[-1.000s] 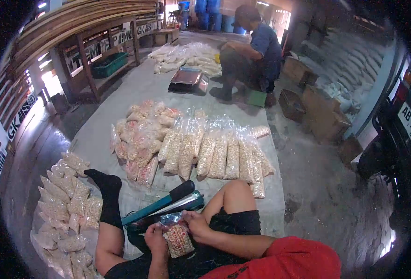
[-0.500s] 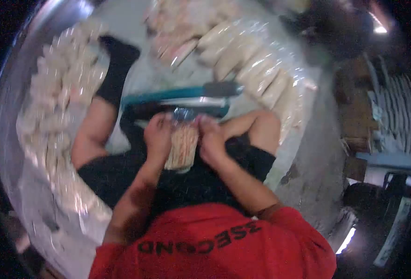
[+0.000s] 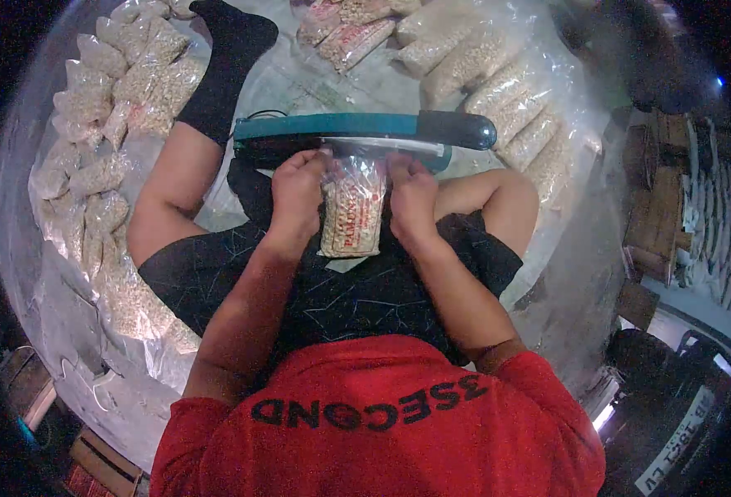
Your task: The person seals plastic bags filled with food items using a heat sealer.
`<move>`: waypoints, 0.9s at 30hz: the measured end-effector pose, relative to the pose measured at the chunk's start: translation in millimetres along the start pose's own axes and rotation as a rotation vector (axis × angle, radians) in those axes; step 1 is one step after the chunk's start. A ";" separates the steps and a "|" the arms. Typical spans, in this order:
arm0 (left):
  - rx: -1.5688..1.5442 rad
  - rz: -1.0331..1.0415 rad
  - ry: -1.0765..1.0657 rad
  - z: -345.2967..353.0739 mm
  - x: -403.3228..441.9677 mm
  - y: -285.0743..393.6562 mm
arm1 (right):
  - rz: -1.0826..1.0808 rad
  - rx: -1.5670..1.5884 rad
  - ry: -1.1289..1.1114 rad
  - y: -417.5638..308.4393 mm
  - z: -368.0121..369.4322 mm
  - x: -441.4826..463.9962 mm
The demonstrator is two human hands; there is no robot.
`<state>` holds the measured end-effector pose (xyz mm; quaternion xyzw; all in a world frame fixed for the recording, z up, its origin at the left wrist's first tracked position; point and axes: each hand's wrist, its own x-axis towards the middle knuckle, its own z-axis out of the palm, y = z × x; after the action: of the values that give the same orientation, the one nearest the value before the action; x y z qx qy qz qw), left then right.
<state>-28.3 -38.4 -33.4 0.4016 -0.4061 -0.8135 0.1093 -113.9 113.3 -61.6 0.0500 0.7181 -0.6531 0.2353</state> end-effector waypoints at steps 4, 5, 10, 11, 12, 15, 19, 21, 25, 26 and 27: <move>0.026 -0.083 -0.043 0.8 1.1 6.0 | -0.004 0.063 0.058 -7.0 6.5 0.6; -0.037 -0.084 -0.071 0.0 3.9 1.9 | -0.024 -0.001 0.068 -5.7 5.8 1.5; -0.070 -0.036 -0.066 3.6 1.7 0.3 | 0.007 0.010 0.067 -4.1 3.2 4.4; -0.113 -0.040 -0.015 6.8 0.5 1.0 | -0.006 -0.054 0.083 -3.8 3.0 4.9; -0.156 -0.041 0.036 9.0 -0.5 2.7 | -0.006 -0.050 0.084 -2.0 3.0 5.7; -0.144 -0.057 0.016 0.6 9.2 -7.7 | -0.013 -0.025 0.081 -2.0 4.7 8.3; -0.190 0.012 -0.066 -1.4 17.1 -15.9 | -0.105 -0.137 0.092 -7.6 2.3 6.8; -0.172 0.011 -0.057 -3.6 17.2 -20.6 | -0.109 -0.108 0.058 -3.8 3.2 9.0; -0.128 0.042 -0.017 -3.5 19.6 -25.1 | -0.082 -0.096 0.066 10.8 1.1 16.0; -0.127 0.050 -0.021 -5.9 19.7 -26.3 | -0.091 -0.092 0.065 15.4 1.8 18.0; -0.150 0.060 -0.046 -3.8 19.0 -23.9 | -0.114 -0.107 0.063 14.5 2.5 18.4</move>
<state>-34.3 -34.8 -63.3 0.3613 -0.3583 -0.8470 0.1542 -124.0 108.5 -82.4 0.0169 0.7607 -0.6241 0.1774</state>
